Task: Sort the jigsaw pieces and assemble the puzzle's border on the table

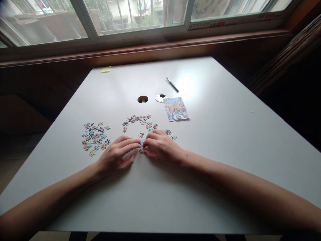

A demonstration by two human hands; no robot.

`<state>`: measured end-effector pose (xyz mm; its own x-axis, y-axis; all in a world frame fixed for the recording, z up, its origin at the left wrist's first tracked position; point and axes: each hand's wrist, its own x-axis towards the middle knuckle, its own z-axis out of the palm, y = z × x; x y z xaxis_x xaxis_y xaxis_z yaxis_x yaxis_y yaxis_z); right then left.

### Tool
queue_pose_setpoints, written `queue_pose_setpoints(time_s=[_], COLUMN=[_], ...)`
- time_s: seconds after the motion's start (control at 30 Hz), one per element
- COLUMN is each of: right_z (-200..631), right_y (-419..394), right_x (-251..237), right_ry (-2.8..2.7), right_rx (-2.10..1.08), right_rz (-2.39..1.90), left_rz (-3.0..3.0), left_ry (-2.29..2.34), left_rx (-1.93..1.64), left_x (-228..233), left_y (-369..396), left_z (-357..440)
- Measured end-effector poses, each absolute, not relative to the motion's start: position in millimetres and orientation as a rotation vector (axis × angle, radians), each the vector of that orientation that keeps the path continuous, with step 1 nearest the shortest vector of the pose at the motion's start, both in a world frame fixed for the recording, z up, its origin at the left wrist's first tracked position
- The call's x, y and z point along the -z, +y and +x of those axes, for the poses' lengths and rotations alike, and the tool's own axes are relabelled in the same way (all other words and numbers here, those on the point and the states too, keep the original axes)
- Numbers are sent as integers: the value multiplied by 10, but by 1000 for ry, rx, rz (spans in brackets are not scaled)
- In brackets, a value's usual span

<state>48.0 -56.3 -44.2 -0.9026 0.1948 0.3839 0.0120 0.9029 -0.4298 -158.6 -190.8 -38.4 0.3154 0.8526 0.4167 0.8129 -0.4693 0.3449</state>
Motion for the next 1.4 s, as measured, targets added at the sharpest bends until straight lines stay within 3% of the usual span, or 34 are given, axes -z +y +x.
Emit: queue_pose_setpoints(time_s=[0.73,1.07,1.4], right_z=[515,521,522], right_y=[-592,-588,-579], right_x=[435,455,460], right_ry=[-2647,-2654,-2648], right_rx=[-324,-381,-389], right_rz=[-18,-225,-130], left_rz=[2574,2564,2583], left_ry=[1553,1572,1570], left_rx=[-803,-828,-807], left_x=[371,380,357], left_y=[-1928,-1938,-1933], left_z=[-1609,-1587,-1585])
